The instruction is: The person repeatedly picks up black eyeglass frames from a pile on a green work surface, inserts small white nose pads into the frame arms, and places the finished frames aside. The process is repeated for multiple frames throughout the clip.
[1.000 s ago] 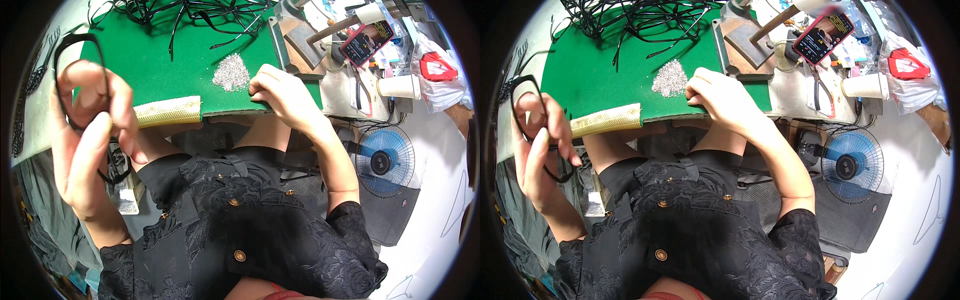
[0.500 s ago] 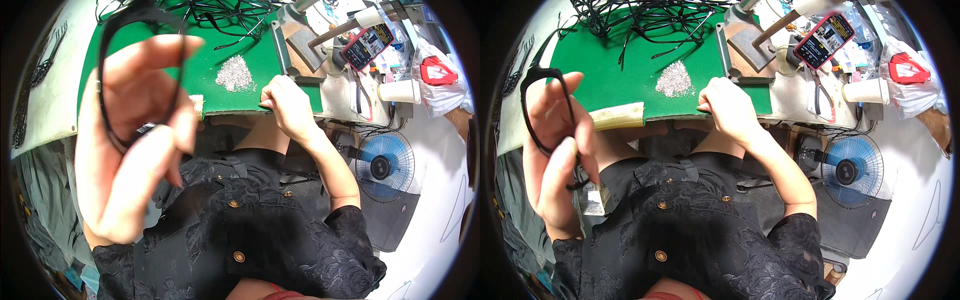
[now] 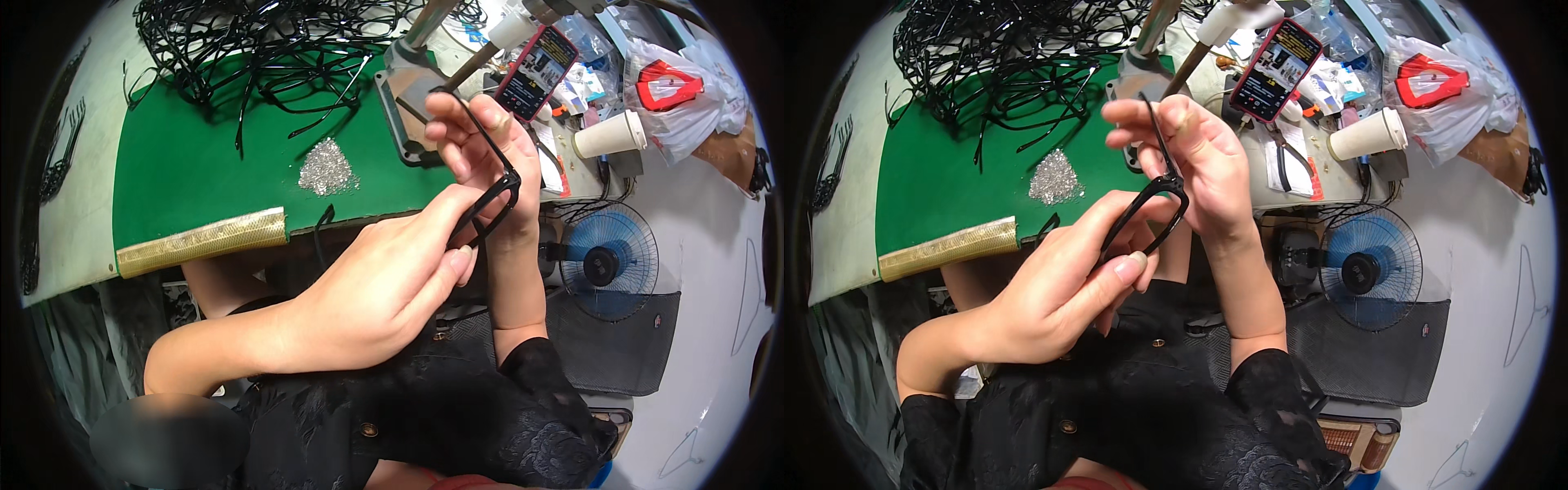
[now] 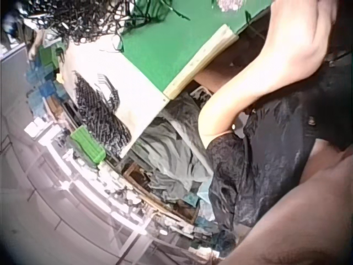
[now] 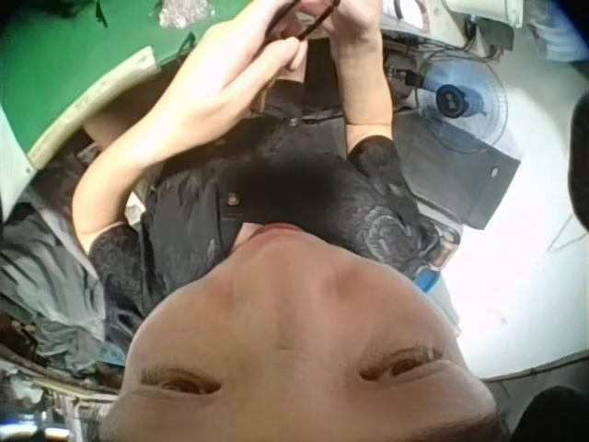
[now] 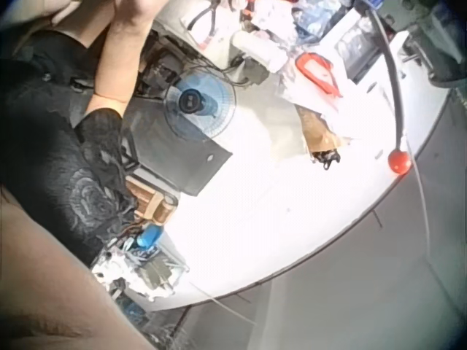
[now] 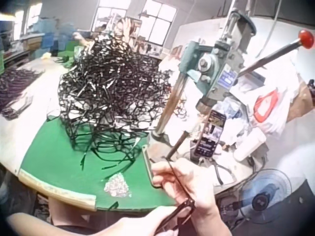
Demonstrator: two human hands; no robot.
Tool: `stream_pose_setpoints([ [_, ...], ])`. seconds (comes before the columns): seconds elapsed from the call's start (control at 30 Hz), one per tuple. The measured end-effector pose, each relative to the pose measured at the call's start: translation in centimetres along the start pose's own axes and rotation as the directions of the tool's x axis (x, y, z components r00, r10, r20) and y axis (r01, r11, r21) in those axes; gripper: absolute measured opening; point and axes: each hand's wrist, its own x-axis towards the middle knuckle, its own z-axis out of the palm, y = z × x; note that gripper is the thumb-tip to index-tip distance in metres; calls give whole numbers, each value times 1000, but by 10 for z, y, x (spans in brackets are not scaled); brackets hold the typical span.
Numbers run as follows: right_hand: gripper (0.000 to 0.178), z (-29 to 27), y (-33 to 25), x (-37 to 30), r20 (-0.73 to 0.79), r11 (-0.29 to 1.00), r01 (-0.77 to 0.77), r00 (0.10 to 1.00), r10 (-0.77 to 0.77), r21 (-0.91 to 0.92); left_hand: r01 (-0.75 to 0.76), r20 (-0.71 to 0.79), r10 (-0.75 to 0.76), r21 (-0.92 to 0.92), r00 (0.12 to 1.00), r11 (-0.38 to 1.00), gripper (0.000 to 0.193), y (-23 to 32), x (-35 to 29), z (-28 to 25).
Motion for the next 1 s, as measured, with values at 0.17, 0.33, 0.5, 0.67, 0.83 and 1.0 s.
stream_pose_setpoints([
  [0.17,16,-11,-4,-8,63,913,200,980,-191,-356,36,-48,-46,-200,998,979,46,8,3,6],
  [0.33,29,4,-18,-14,303,568,529,842,-447,-630,219,37,-223,-393,974,893,52,23,1,10],
  [0.5,27,3,-16,-18,264,579,495,859,-439,-648,219,51,-218,-410,975,886,51,15,1,11],
  [0.67,24,3,-10,-23,164,640,434,884,-437,-635,208,35,-208,-304,978,930,51,9,1,11],
  [0.83,12,0,-9,-30,131,734,395,911,-392,-552,147,1,-148,-112,989,983,50,0,0,13],
  [1.0,6,-2,-12,-33,129,735,369,923,-363,-568,151,9,-151,-45,988,987,49,0,-1,12],
])
